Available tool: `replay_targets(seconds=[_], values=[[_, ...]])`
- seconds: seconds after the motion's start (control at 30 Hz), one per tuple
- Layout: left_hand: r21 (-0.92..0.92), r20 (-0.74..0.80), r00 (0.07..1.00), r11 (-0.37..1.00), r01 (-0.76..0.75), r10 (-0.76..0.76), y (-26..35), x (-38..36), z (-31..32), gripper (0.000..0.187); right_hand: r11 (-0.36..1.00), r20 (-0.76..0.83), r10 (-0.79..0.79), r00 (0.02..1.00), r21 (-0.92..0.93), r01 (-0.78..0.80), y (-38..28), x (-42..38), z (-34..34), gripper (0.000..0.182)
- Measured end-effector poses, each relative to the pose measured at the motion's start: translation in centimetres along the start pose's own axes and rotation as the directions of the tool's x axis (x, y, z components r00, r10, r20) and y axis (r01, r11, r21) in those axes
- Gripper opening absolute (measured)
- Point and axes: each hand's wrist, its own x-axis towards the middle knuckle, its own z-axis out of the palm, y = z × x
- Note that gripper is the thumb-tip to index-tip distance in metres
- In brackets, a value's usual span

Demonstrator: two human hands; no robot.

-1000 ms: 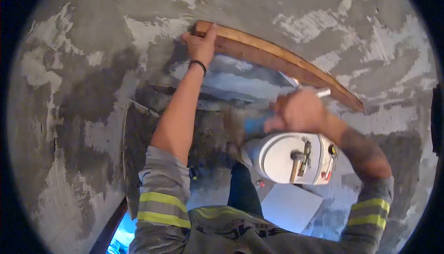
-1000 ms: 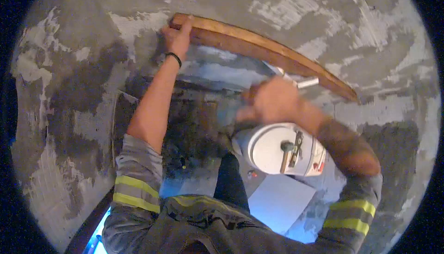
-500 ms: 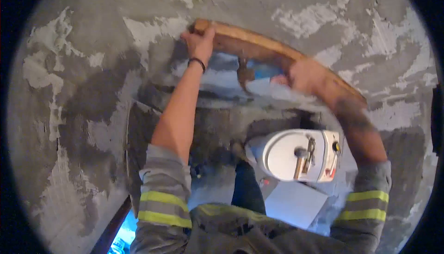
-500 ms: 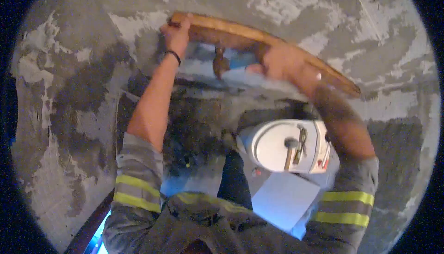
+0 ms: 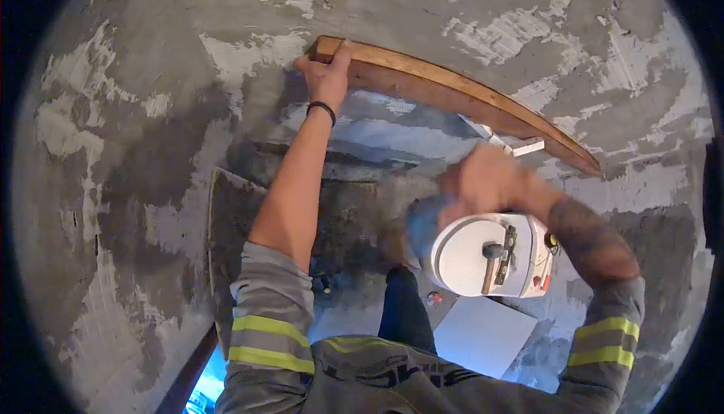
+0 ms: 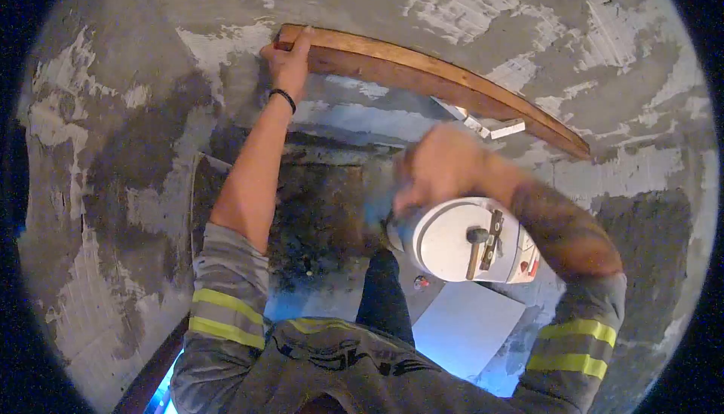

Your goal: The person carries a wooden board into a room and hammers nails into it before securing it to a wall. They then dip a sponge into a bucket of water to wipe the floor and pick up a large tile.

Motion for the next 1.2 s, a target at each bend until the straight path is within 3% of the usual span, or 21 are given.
replay_targets(seconds=[0.03,0.07,0.17,0.2,0.23,0.3,0.33,0.4,0.5,0.53,0.67,0.77,0.83,0.9,1.0,1.1,1.13,1.2], values=[[-0.015,0.001,1.000,1.000,-0.013,0.013,-0.3,0.6,0.0,0.081,0.975,0.128,0.215,0.968,-0.091,-0.204,1.0,0.6,-0.5,0.057],[-0.019,0.006,1.000,1.000,-0.015,0.015,-0.9,0.2,-0.2,0.081,0.976,0.143,0.213,0.967,-0.078,-0.204,0.5,0.2,0.6,0.057],[-0.045,-0.003,1.000,0.999,0.004,-0.004,0.8,-1.0,-0.2,0.082,0.974,-0.101,0.204,0.974,0.124,-0.191,0.3,-1.4,4.0,0.061],[-0.044,-0.019,1.000,0.999,-0.010,0.009,1.0,-0.7,-0.5,0.082,0.993,0.000,0.076,0.997,0.089,-0.076,-2.0,-2.3,2.8,0.062],[-0.004,-0.027,0.999,1.000,-0.030,0.030,1.2,-0.2,-0.5,0.082,0.983,-0.078,-0.172,0.982,0.050,0.176,-3.4,-2.3,2.1,0.056],[0.039,-0.011,1.000,0.999,-0.022,0.022,-0.1,-0.4,-0.1,0.082,0.993,0.002,-0.028,1.000,0.118,0.027,-2.2,-0.9,2.1,0.062],[0.038,0.003,0.999,0.999,-0.036,0.036,-0.5,0.5,0.0,0.083,0.993,0.006,-0.029,1.000,0.118,0.028,-0.1,-0.2,0.7,0.062],[0.063,0.030,0.999,0.997,-0.043,0.042,-1.1,0.5,-0.8,0.084,0.922,0.206,0.175,0.963,0.308,-0.233,2.8,0.4,-2.9,0.063],[0.069,-0.019,1.000,0.998,-0.003,0.004,-0.9,0.1,-0.5,0.086,0.991,-0.003,0.095,0.995,0.091,-0.095,-4.2,0.0,1.6,0.060],[0.031,-0.015,0.999,0.999,-0.027,0.028,-0.2,0.4,-0.5,0.086,0.993,-0.022,0.086,0.996,0.079,-0.084,-3.4,1.1,0.7,0.060],[0.044,0.040,0.999,0.999,-0.029,0.027,-2.2,1.3,-0.3,0.087,0.999,0.176,0.013,0.984,-0.031,-0.007,-0.7,0.9,0.1,0.061],[-0.051,0.064,0.995,0.996,-0.072,0.075,-2.4,1.0,-0.2,0.086,0.987,-0.148,0.133,0.980,0.113,-0.117,-0.4,0.7,3.2,0.064],[-0.057,0.054,0.998,0.998,-0.022,0.025,-1.0,1.0,-0.7,0.086,0.990,0.012,-0.124,0.992,0.073,0.123,-4.2,-0.8,2.2,0.058],[-0.006,-0.002,1.000,1.000,-0.008,0.008,-1.0,0.3,0.0,0.086,0.987,0.092,-0.158,0.983,0.033,0.156,-3.2,-0.2,1.7,0.057],[0.080,0.022,1.000,0.997,0.007,-0.009,-1.1,0.4,-0.4,0.087,0.994,0.024,-0.039,0.999,0.105,0.036,-4.0,-0.3,1.7,0.059],[0.010,0.053,0.998,1.000,-0.021,0.020,-1.4,0.5,-0.4,0.089,0.972,-0.082,0.160,0.984,0.185,-0.142,-3.7,-0.1,0.9,0.063],[0.003,0.024,0.998,0.999,-0.052,0.052,-0.8,1.9,-0.6,0.089,0.979,-0.115,0.143,0.983,0.162,-0.123,-2.8,1.1,-0.2,0.063],[-0.013,0.018,1.000,1.000,-0.020,0.020,-0.3,-0.1,-0.2,0.089,0.988,0.013,0.039,0.999,0.146,-0.040,-2.3,0.2,-0.5,0.060]])
